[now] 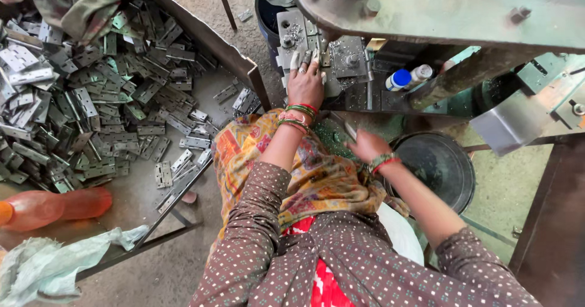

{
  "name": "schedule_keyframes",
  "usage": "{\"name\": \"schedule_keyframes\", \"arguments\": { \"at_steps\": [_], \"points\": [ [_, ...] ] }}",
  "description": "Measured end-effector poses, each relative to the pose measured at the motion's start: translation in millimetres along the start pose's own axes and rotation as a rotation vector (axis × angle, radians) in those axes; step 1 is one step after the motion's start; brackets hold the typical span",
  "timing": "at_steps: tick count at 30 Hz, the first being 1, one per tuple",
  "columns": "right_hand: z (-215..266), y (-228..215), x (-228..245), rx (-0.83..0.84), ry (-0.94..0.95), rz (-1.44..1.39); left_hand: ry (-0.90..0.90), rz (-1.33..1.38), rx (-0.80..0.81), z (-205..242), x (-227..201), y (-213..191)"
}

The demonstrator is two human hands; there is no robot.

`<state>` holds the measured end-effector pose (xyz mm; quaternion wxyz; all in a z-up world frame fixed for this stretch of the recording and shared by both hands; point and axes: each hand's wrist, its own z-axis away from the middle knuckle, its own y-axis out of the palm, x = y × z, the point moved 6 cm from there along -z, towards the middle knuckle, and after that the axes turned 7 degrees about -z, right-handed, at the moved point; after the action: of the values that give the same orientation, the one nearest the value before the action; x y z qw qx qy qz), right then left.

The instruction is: The person sits at a manual press machine and repeatedly picks up small metal pieces from a bin. They place each piece into the press die, operate the lever to stamp the metal, and then remove the finished piece, continuing the cycle.

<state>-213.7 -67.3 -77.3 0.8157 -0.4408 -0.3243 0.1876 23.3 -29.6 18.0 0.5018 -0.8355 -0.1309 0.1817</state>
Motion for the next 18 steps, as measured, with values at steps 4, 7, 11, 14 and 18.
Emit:
{"name": "schedule_keyframes", "arguments": {
  "at_steps": [4, 7, 11, 14, 18],
  "points": [
    [1, -34, 27, 0.077, 0.071, 0.058, 0.003, -0.039, -0.028, 9, -3, -3],
    [2, -41, 32, 0.071, 0.108, 0.085, -0.012, -0.015, 0.02, 8, -2, 2],
    [4, -19, 17, 0.035, 0.061, 0.081, -0.021, -0.012, 0.014, 7, -2, 5],
    [11, 22, -6, 0.01, 0.095, -0.038, -0.039, 0.009, 0.0, 7, -2, 3],
    [7, 67, -28, -0.236, 0.0, -0.057, -0.035, -0.007, 0.01, 3, -2, -1]
  ]
}}
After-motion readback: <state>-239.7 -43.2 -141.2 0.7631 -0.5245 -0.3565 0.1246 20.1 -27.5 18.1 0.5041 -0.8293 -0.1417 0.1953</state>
